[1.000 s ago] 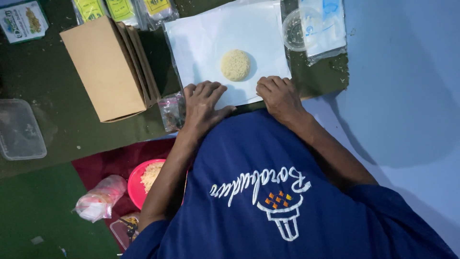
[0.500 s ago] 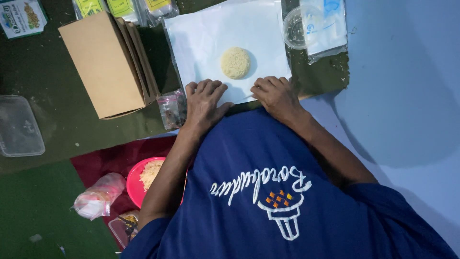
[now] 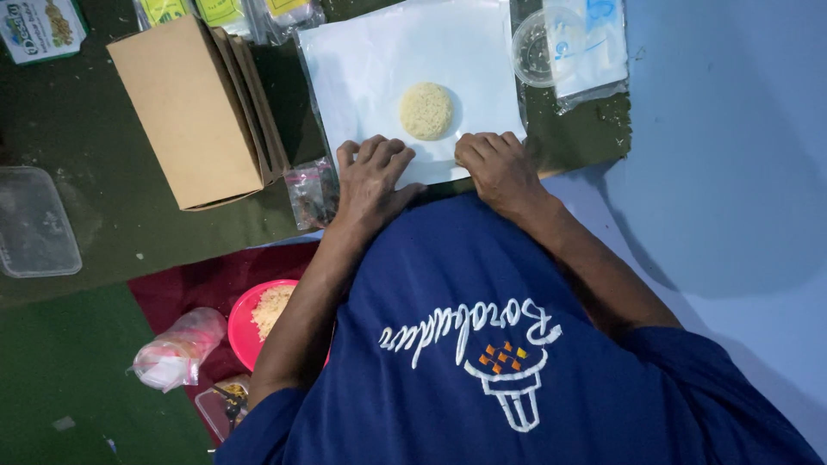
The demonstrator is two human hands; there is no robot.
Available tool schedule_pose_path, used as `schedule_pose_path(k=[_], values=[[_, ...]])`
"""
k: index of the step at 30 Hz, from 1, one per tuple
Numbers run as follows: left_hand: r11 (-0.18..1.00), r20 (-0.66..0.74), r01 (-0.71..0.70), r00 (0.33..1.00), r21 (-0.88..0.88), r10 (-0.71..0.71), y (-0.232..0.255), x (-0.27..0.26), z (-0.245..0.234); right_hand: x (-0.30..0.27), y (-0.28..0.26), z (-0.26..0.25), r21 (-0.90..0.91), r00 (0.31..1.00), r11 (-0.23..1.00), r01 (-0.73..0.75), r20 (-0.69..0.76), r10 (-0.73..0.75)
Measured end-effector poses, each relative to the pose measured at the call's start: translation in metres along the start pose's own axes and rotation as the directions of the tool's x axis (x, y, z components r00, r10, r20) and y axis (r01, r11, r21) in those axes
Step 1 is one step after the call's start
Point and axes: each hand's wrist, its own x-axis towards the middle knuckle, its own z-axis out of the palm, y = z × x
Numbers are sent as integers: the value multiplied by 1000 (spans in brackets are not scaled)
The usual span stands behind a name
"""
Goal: Preparing and wrapping individual food portions with seasoning in paper squares
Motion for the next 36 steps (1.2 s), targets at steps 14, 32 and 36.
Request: schedule_pose_path(k=[14,32,36], values=[[999,-156,33,987,38,-27,-6,-2,13,1,5,-7,30,999,1000,-2,33,1],[995,-4,95,995,21,-95,-23,0,5,-12,41,-12,354,979,913,-200,47,196],[990,13,140,990,-31,-140,-24,3,2,4,41,-20,468,965,845,-260,99,243]])
